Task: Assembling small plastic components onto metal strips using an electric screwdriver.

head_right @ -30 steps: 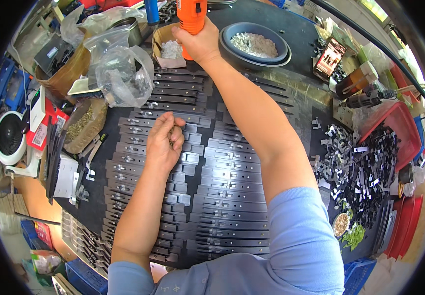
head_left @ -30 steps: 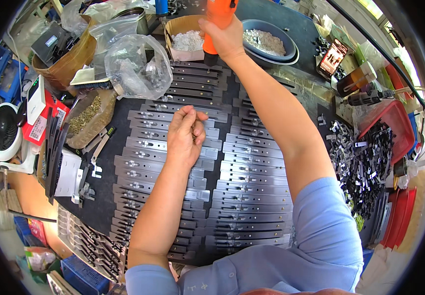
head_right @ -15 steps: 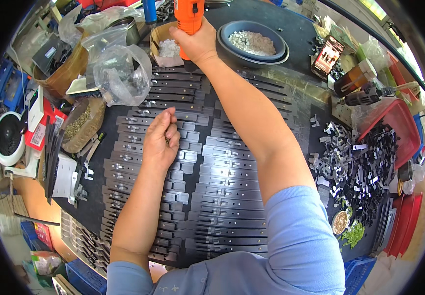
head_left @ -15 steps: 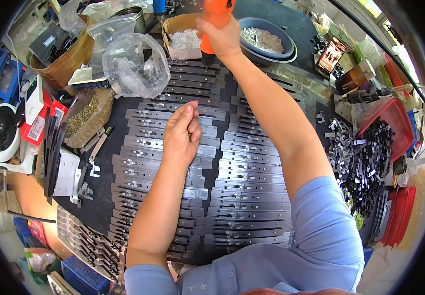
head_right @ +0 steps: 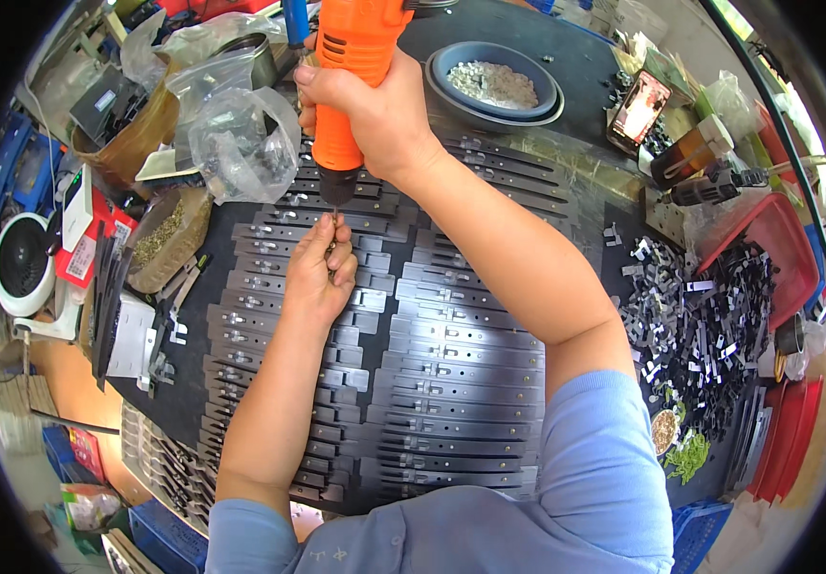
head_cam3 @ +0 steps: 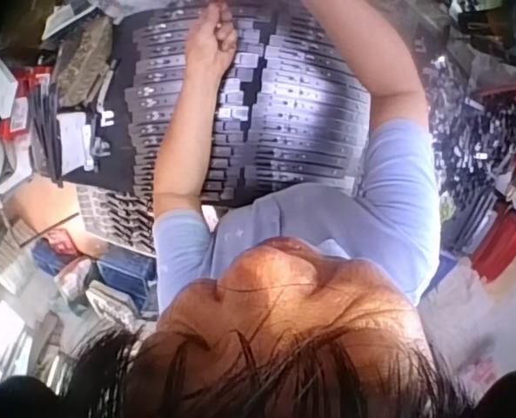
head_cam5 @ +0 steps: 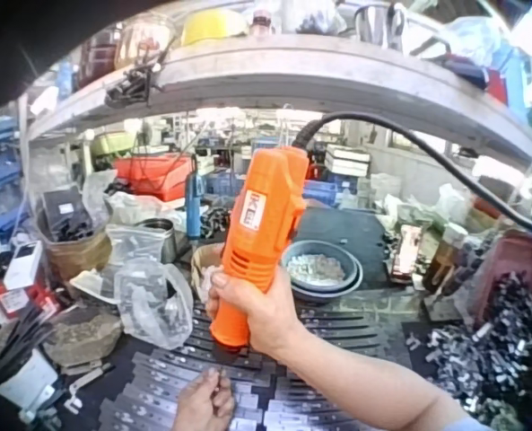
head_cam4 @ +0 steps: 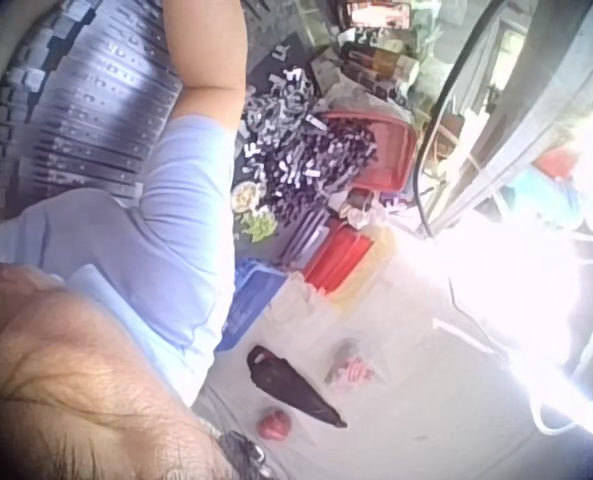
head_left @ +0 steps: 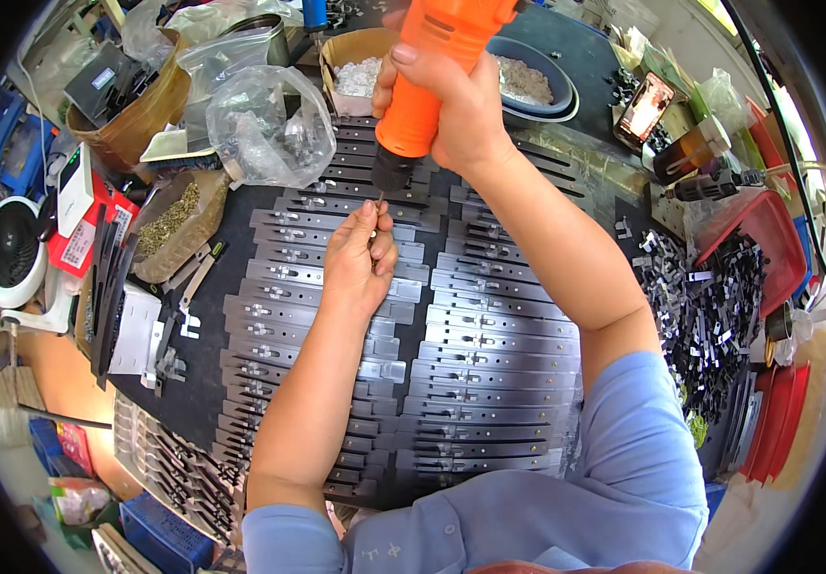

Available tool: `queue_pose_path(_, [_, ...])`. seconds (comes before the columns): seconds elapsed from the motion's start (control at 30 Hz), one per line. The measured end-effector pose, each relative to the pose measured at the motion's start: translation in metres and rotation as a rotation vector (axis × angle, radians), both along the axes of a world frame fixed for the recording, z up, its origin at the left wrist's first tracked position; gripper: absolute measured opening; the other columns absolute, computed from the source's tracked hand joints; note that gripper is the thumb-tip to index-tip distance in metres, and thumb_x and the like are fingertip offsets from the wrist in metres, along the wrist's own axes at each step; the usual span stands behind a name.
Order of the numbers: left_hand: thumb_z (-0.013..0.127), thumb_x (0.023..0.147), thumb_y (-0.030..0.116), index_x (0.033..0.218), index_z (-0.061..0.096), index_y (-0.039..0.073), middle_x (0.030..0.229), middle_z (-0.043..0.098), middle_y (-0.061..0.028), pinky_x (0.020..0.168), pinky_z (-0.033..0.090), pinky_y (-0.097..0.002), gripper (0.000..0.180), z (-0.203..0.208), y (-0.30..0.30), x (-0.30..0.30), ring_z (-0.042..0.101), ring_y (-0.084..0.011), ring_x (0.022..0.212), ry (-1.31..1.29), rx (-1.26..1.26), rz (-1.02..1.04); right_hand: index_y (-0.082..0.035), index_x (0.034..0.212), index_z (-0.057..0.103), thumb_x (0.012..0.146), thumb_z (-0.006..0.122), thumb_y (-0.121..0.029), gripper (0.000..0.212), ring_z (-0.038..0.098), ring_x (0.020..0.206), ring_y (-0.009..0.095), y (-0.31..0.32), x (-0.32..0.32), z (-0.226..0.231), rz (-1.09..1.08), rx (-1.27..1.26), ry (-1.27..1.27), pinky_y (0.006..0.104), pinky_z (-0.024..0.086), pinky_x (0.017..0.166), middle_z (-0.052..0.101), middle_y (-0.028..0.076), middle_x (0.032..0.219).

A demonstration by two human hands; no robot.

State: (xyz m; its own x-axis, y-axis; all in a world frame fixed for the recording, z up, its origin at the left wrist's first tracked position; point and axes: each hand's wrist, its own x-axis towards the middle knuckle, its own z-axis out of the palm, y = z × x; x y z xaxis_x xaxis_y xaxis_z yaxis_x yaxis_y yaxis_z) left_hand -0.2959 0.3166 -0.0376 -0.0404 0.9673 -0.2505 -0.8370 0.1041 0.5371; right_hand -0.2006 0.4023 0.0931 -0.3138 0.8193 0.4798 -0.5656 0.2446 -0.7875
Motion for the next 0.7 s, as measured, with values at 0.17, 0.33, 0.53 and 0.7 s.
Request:
queue_pose_path(0.17, [0.049, 0.085, 0.024, 0.086, 0.052, 0.002, 0.066, 0.048, -0.0023, 0.035, 0.025, -0.0183, 0.022, 0.003, -0.002, 0.0, 0.034, -0.0059, 0.045, -0.008, 0.005, -0.056, -0.001, 0.091, 0.048, 0.068, 0.061, -0.008, 0.027, 0.053, 0.055, 0.013, -0.003, 0.001, -0.002, 0.039, 0.002, 0.016, 0.0275, 0.045, 0.051, 0.053, 0.005, 0.068])
queue_pose_path(0.33, [0.049, 0.085, 0.027, 0.097, 0.048, 0.001, 0.065, 0.047, -0.0027, 0.035, 0.024, -0.0183, 0.029, 0.007, -0.002, 0.0, 0.034, -0.0061, 0.044, 0.033, -0.018, -0.049, 0.001, 0.102, 0.043, 0.071, 0.054, -0.013, 0.035, 0.054, 0.056, 0.018, -0.002, 0.004, -0.007, 0.01, 0.139, -0.053, 0.0308, 0.046, 0.052, 0.051, 0.008, 0.066])
queue_pose_path(0.53, [0.05, 0.084, 0.029, 0.114, 0.038, 0.002, 0.064, 0.048, -0.0047, 0.035, 0.023, -0.0182, 0.042, 0.008, -0.003, 0.002, 0.033, -0.0058, 0.043, 0.031, -0.059, 0.027, -0.001, 0.082, 0.051, 0.066, 0.064, -0.017, 0.026, 0.055, 0.054, 0.013, 0.064, 0.004, -0.025, -0.323, 0.315, -0.222, 0.0263, 0.046, 0.052, 0.057, 0.006, 0.064])
queue_pose_path(0.7, [0.047, 0.085, 0.029, 0.116, 0.038, 0.002, 0.067, 0.049, -0.0032, 0.036, 0.023, -0.0172, 0.042, 0.009, -0.004, 0.004, 0.033, -0.0043, 0.045, 0.107, -0.003, -0.029, -0.003, 0.079, 0.052, 0.065, 0.065, -0.02, 0.026, 0.057, 0.054, 0.013, 0.112, 0.0, -0.044, -0.511, 0.266, -0.251, 0.0256, 0.046, 0.053, 0.059, 0.005, 0.062])
